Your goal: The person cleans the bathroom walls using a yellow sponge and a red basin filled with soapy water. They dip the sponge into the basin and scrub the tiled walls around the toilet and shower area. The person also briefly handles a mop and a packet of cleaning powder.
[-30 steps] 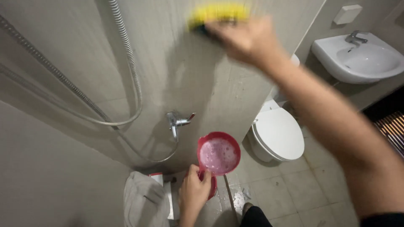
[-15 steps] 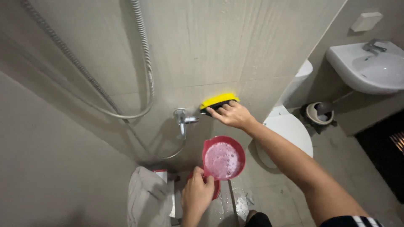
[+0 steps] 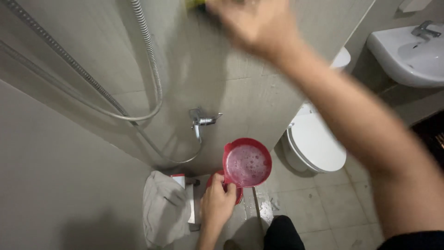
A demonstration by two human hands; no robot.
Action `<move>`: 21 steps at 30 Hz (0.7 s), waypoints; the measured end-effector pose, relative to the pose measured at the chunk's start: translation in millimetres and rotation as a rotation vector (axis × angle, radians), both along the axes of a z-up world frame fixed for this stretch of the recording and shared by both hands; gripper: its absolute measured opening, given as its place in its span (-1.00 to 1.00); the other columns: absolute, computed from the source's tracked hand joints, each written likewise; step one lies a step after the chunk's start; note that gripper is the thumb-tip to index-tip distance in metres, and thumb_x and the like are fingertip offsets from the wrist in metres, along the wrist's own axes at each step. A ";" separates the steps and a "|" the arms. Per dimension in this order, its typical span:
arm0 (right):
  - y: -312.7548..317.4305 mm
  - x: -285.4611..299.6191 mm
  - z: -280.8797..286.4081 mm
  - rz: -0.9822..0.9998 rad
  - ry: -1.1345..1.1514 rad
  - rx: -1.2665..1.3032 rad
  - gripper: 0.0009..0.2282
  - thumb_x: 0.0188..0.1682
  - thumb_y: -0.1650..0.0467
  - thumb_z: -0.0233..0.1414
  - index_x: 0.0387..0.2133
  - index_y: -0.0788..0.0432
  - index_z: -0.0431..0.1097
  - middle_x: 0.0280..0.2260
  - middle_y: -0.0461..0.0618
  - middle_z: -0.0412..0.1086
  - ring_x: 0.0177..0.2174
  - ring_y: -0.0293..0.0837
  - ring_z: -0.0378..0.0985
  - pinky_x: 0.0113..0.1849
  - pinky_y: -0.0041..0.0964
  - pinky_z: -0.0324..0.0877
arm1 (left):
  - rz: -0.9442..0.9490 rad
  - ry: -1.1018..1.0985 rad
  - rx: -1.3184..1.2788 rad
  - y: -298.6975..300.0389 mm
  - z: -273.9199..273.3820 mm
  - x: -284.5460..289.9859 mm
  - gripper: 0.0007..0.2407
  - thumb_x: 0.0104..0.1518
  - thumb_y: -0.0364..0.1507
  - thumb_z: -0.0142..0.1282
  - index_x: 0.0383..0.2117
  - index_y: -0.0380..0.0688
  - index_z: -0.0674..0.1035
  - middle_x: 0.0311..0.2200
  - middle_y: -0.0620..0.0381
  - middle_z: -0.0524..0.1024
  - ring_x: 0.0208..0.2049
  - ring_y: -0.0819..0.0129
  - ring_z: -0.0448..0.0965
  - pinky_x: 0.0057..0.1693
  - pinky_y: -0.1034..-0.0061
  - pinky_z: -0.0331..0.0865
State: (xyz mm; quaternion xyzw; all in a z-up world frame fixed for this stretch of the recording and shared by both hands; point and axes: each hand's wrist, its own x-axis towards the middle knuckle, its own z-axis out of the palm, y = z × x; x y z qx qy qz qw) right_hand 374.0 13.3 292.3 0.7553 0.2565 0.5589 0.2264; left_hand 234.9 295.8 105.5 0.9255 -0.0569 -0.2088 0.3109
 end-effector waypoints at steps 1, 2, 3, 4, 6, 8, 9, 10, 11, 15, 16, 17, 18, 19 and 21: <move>-0.2 -1.2 -11.5 -0.006 0.035 0.000 -0.72 0.10 0.43 0.13 0.09 0.05 0.47 -0.25 -0.06 0.53 -0.34 -0.15 0.57 -0.35 -0.19 0.43 | 0.000 -0.012 -0.017 -1.0 -0.6 -0.7 -0.71 0.10 -0.17 0.04 -0.13 0.02 0.50 -0.24 -0.14 0.64 -0.13 -0.19 0.61 0.02 -0.04 0.41; 0.2 -0.9 -22.1 -0.011 0.064 -0.001 -0.69 0.06 0.44 0.13 0.10 0.04 0.48 -0.36 -0.09 0.50 -0.44 -0.17 0.51 -0.37 -0.17 0.44 | 0.001 -0.030 -0.034 -1.6 -1.0 0.6 -0.71 0.10 -0.17 0.05 -0.15 0.00 0.51 -0.24 -0.15 0.64 -0.13 -0.18 0.62 0.02 -0.02 0.42; -4.2 -9.5 -63.0 -0.007 0.059 -0.001 -0.69 0.06 0.44 0.13 0.10 0.04 0.48 -0.36 -0.09 0.50 -0.44 -0.17 0.51 -0.37 -0.17 0.44 | 0.004 -0.035 -0.034 -1.8 -1.2 0.2 -0.71 0.10 -0.17 0.05 -0.15 0.00 0.51 -0.24 -0.15 0.64 -0.13 -0.18 0.62 0.02 -0.02 0.42; -8.8 -17.7 -103.3 -0.042 0.181 0.018 -0.58 -0.05 0.47 0.10 0.14 0.05 0.46 -0.46 -0.11 0.45 -0.50 -0.17 0.46 -0.34 -0.16 0.45 | 0.005 -0.029 -0.013 -2.2 -1.1 -0.1 -0.71 0.11 -0.17 0.04 -0.14 0.00 0.51 -0.24 -0.16 0.64 -0.12 -0.19 0.61 0.02 -0.04 0.41; -23.5 -31.4 -167.5 -0.075 0.297 0.034 -0.48 -0.15 0.50 0.07 0.18 0.06 0.44 -0.56 -0.12 0.39 -0.55 -0.17 0.42 -0.30 -0.15 0.46 | 0.007 -0.028 0.004 -2.7 -4.7 -1.3 -0.71 0.12 -0.16 0.04 -0.14 -0.01 0.50 -0.24 -0.17 0.63 -0.12 -0.20 0.60 0.02 -0.05 0.40; -42.8 -44.8 -216.0 -0.176 0.489 -0.009 -0.46 -0.17 0.47 0.05 0.19 0.06 0.47 -0.55 -0.09 0.47 -0.57 -0.16 0.49 -0.32 -0.19 0.48 | -0.007 0.003 0.031 -1.9 -11.7 -4.2 -0.70 0.11 -0.16 0.06 -0.13 -0.01 0.49 -0.24 -0.17 0.63 -0.12 -0.19 0.61 0.02 -0.05 0.41; -53.3 -44.9 -217.2 -0.177 0.487 -0.009 -0.46 -0.17 0.47 0.05 0.19 0.06 0.47 -0.55 -0.09 0.47 -0.57 -0.16 0.49 -0.32 -0.19 0.48 | -0.007 0.002 0.031 -2.2 -12.4 -5.3 -0.70 0.11 -0.16 0.06 -0.13 -0.01 0.49 -0.24 -0.17 0.63 -0.12 -0.19 0.61 0.02 -0.05 0.41; -64.0 -46.2 -219.2 -0.188 0.445 -0.004 -0.50 -0.12 0.47 0.06 0.19 0.01 0.44 -0.41 -0.07 0.53 -0.46 -0.15 0.56 -0.23 -0.12 0.53 | -0.011 -0.017 0.033 -2.2 -13.4 -6.0 -0.70 0.11 -0.16 0.07 -0.13 -0.01 0.49 -0.23 -0.16 0.63 -0.11 -0.18 0.61 0.01 -0.05 0.41; -75.3 -47.3 -221.5 -0.198 0.404 0.000 -0.53 -0.06 0.47 0.07 0.19 -0.05 0.41 -0.28 -0.04 0.59 -0.35 -0.13 0.64 -0.14 -0.04 0.57 | -0.014 -0.035 0.034 -2.8 -14.8 -6.3 -0.69 0.10 -0.16 0.08 -0.13 -0.01 0.50 -0.22 -0.14 0.63 -0.11 -0.18 0.61 0.01 -0.04 0.41; -118.0 -48.6 -70.3 -0.190 0.198 0.048 -0.76 0.11 0.38 0.13 0.04 -0.02 0.50 -0.20 -0.04 0.58 -0.35 -0.16 0.64 -0.34 -0.20 0.53 | -0.012 0.032 0.049 -10.9 -16.6 -9.9 -0.70 0.11 -0.15 0.07 -0.14 0.02 0.52 -0.21 -0.11 0.64 -0.11 -0.17 0.62 0.02 -0.02 0.43; -130.2 -50.4 -45.5 -0.222 0.096 0.003 -0.77 0.15 0.39 0.16 0.06 0.02 0.56 -0.29 -0.08 0.57 -0.45 -0.20 0.57 -0.43 -0.23 0.45 | -0.025 0.010 0.026 -15.7 -17.0 -7.6 -0.71 0.11 -0.15 0.07 -0.15 0.01 0.52 -0.20 -0.10 0.65 -0.10 -0.15 0.62 0.02 -0.01 0.43; -142.5 -51.9 -21.0 -0.253 -0.006 -0.043 -0.78 0.19 0.39 0.20 0.08 0.06 0.61 -0.39 -0.11 0.56 -0.54 -0.24 0.51 -0.53 -0.27 0.37 | -0.038 -0.012 0.002 -20.5 -17.7 -5.2 -0.71 0.11 -0.15 0.07 -0.16 0.00 0.53 -0.19 -0.10 0.65 -0.09 -0.14 0.62 0.03 0.00 0.43; -144.4 -53.8 -25.5 -0.260 0.002 -0.038 -0.78 0.19 0.39 0.20 0.08 0.06 0.61 -0.39 -0.11 0.56 -0.54 -0.24 0.51 -0.53 -0.27 0.37 | -0.044 -0.005 0.007 -23.4 -16.3 -7.0 -0.71 0.11 -0.15 0.07 -0.16 0.00 0.53 -0.19 -0.10 0.65 -0.09 -0.14 0.62 0.03 0.00 0.43; -146.4 -56.0 -29.8 -0.218 0.011 0.043 -0.79 0.17 0.40 0.20 0.06 0.08 0.58 -0.38 -0.08 0.54 -0.52 -0.21 0.50 -0.50 -0.25 0.37 | -0.040 0.003 0.009 -26.4 -14.7 -9.2 -0.71 0.10 -0.16 0.08 -0.15 -0.01 0.52 -0.16 -0.10 0.63 -0.08 -0.14 0.60 0.02 -0.01 0.42; -154.5 -57.6 -31.8 -0.187 0.011 0.122 -0.79 0.15 0.41 0.21 0.05 0.10 0.55 -0.37 -0.05 0.52 -0.50 -0.18 0.50 -0.47 -0.23 0.37 | -0.047 0.005 0.008 -37.1 -13.4 -9.2 -0.70 0.09 -0.17 0.10 -0.14 -0.01 0.50 -0.13 -0.09 0.60 -0.08 -0.14 0.58 0.01 -0.02 0.41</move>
